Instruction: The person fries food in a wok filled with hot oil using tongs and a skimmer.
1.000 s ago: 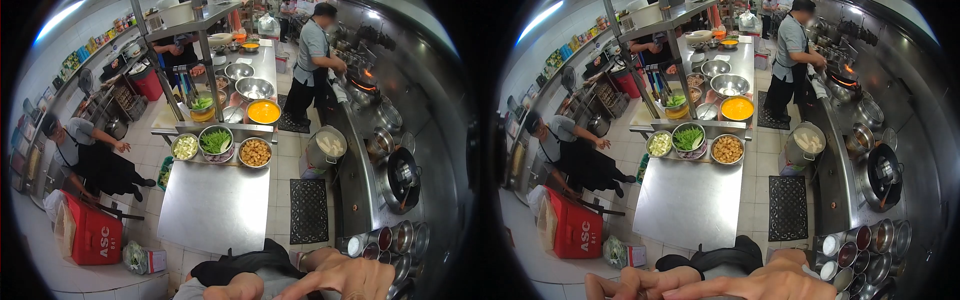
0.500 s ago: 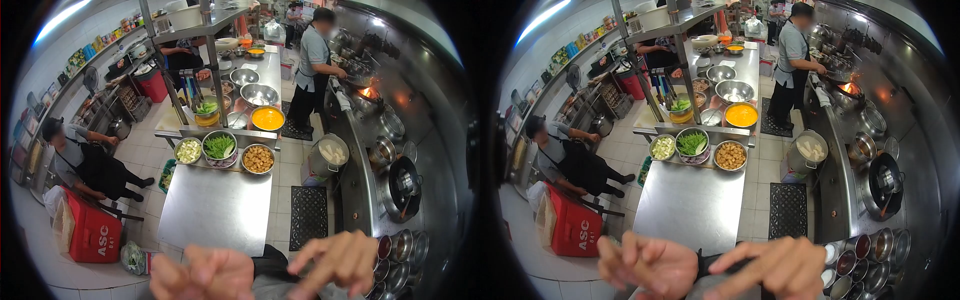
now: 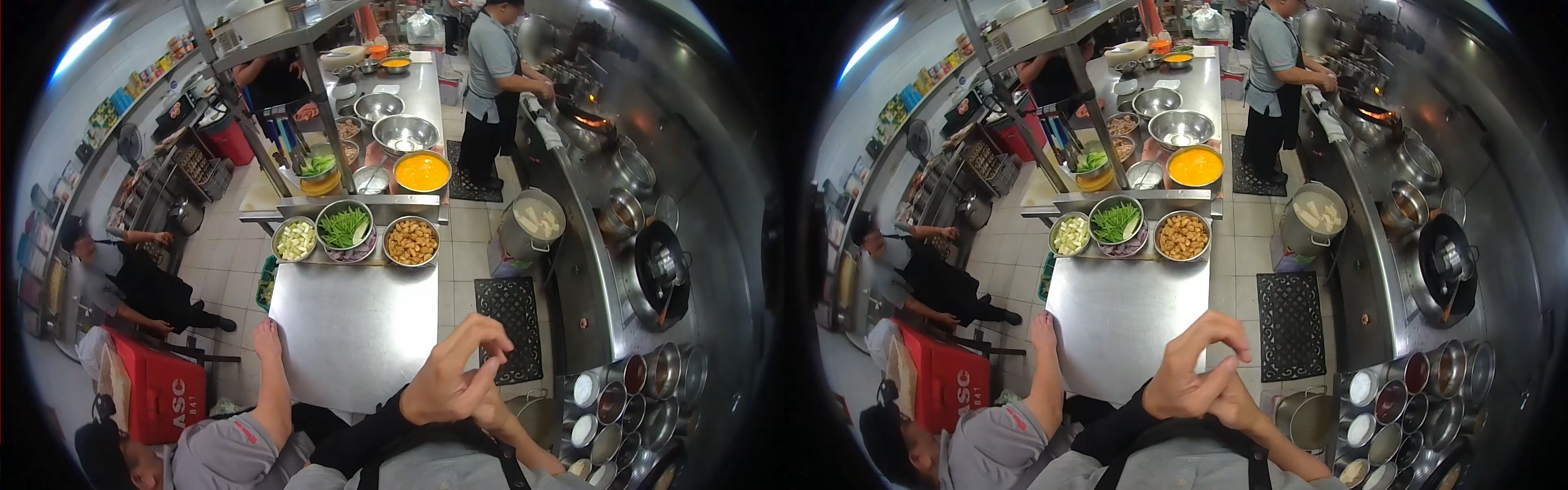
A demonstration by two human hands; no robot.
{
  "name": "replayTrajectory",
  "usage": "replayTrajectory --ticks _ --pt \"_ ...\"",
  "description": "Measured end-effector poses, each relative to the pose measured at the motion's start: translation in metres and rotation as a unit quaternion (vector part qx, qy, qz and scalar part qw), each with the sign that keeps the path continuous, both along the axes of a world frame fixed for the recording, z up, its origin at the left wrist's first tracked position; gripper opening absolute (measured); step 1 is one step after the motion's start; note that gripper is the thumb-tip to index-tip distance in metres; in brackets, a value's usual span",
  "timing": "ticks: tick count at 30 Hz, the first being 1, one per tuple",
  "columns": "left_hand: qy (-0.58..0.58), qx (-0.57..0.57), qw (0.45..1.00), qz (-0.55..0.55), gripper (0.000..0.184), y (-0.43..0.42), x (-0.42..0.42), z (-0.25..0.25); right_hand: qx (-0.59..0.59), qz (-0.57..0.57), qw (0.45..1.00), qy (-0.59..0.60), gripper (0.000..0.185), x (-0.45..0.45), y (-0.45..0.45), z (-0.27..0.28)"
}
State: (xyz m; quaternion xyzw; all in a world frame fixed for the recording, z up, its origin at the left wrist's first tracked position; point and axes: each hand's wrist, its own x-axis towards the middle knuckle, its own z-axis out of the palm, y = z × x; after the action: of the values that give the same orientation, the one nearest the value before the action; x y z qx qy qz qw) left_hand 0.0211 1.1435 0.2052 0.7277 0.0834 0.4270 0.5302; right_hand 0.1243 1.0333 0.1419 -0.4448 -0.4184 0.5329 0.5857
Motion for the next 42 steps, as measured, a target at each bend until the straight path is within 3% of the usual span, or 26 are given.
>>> replayTrajectory --ticks 2,5,12,17,21,22,24,28,32,33,36,37,42 --pt "0.032 -0.006 0.999 -0.02 0.023 0.0 0.013 0.002 0.04 -0.045 0.998 -0.003 0.015 0.005 0.003 -0.016" --pt "0.03 0.002 0.999 -0.028 0.021 0.0 0.023 0.006 0.066 0.022 0.997 -0.039 0.027 0.023 0.004 -0.026" --pt "0.078 -0.039 0.995 -0.053 0.022 -0.002 0.042 -0.003 0.047 -0.058 0.997 -0.032 0.019 0.027 -0.001 -0.021" --pt "0.143 -0.035 0.986 -0.078 0.022 -0.008 0.058 -0.017 0.046 -0.016 0.997 -0.066 0.021 0.048 -0.011 -0.057" --pt "0.196 -0.038 0.976 -0.084 0.021 -0.006 0.077 -0.024 0.048 -0.007 0.995 -0.086 0.02 0.067 -0.002 -0.049" --pt "0.204 -0.042 0.974 -0.083 0.02 -0.005 0.083 -0.027 0.003 0.045 0.994 -0.095 0.021 0.08 0.003 -0.042" --pt "0.21 -0.124 0.966 -0.089 0.019 0.002 0.097 -0.044 -0.091 0.148 0.979 -0.109 0.021 0.105 0.011 -0.024" --pt "0.21 -0.273 0.936 -0.065 0.023 0.005 0.124 -0.09 -0.052 0.094 0.964 -0.245 0.026 0.139 0.023 -0.014" --pt "0.24 -0.266 0.928 -0.106 0.041 0.001 0.15 -0.108 -0.008 0.118 0.934 -0.338 0.027 0.173 0.017 -0.035" --pt "0.253 -0.281 0.918 -0.122 0.052 -0.003 0.157 -0.11 -0.055 0.167 0.931 -0.32 0.028 0.183 0.015 -0.041" --pt "0.251 -0.317 0.897 -0.177 0.059 -0.014 0.18 -0.12 -0.006 0.184 0.927 -0.327 0.025 0.21 0.005 -0.068" --pt "0.276 -0.284 0.896 -0.203 0.063 -0.016 0.188 -0.123 -0.022 0.207 0.931 -0.3 0.024 0.219 0.0 -0.078" --pt "0.336 -0.272 0.869 -0.24 0.056 -0.036 0.224 -0.142 -0.053 0.276 0.933 -0.223 0.021 0.244 -0.027 -0.14"
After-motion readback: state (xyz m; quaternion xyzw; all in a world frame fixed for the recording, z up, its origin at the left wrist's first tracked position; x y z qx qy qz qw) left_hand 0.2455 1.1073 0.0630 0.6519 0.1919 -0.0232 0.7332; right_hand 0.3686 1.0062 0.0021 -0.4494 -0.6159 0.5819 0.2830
